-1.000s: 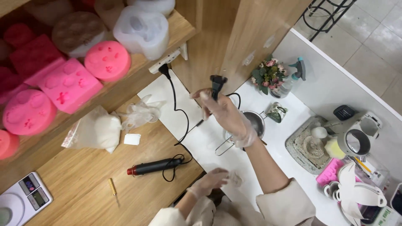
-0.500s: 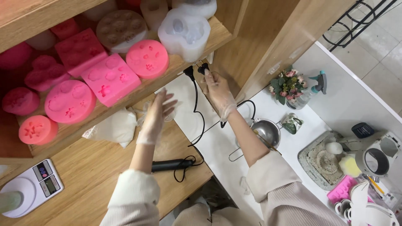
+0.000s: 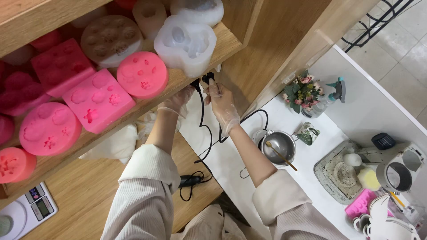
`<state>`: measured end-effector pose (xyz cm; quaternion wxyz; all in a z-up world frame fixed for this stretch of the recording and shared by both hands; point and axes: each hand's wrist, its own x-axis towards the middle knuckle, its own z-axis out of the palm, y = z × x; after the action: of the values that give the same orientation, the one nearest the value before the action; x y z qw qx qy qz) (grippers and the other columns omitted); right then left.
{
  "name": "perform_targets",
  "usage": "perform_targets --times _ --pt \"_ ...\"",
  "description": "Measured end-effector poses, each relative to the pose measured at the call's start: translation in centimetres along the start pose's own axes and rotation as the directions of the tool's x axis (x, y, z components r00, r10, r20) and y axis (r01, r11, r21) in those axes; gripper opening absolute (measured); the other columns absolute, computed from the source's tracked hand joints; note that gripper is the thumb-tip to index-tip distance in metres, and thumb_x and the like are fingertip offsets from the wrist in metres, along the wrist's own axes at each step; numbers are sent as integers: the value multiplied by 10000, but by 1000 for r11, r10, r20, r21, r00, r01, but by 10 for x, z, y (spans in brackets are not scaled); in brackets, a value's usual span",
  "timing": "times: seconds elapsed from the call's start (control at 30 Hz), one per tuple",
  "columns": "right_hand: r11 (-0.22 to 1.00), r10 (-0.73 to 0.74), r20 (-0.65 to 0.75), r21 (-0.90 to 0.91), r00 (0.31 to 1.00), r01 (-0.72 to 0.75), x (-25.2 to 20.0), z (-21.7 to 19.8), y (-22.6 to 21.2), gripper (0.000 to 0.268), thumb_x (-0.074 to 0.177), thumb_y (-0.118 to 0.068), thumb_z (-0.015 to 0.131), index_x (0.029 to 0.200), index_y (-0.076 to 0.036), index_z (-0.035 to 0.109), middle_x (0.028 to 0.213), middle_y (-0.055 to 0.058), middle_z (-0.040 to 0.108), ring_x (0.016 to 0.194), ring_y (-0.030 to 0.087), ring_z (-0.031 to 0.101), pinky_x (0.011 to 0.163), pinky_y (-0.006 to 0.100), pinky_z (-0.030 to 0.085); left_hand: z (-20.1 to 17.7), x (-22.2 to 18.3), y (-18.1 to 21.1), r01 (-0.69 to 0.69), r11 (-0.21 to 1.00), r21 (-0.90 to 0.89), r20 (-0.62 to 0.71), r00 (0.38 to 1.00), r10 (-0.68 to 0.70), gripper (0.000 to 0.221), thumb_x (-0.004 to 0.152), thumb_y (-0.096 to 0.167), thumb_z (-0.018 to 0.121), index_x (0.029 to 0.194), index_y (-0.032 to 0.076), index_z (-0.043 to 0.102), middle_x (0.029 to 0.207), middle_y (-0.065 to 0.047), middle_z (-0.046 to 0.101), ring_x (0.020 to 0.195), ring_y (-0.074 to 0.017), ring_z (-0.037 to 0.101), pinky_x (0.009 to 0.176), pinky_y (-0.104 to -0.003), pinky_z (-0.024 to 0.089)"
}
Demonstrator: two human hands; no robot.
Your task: Wiping down work surfaces and organizing tools in a candle studio.
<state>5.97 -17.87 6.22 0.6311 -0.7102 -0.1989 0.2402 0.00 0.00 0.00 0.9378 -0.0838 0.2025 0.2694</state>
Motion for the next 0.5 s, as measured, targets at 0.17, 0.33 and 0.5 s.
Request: perform_targets --times 0.17,0.33,0.5 --pt "999 -14 -13 -39 1000 14 -11 0 -19 492 1045 -442 539 834 -17 671 584 22 591 528 92 536 525 262 423 -8 -1 -4 -67 992 111 37 997 64 458 1019 491 508 1270 112 560 1187 -121 646 1035 -311 663 897 -497 608" --pt "996 1 -10 -89 1000 -2 -10 2 -33 480 1034 -418 554 787 -20 657 609 26 604 521 91 542 506 271 429 -24 11 -3 -132 966 220 154 983 99 431 1021 446 518 1307 125 552 1260 -99 644 1128 -282 648 971 -469 582" --pt "988 62 11 -140 998 -60 5 1 -26 448 1023 -382 567 789 -18 686 621 60 633 543 103 554 532 279 439 -72 51 6 -213 886 412 292 952 93 422 1042 402 551 1375 145 531 1350 -54 629 1229 -220 621 1052 -423 549"
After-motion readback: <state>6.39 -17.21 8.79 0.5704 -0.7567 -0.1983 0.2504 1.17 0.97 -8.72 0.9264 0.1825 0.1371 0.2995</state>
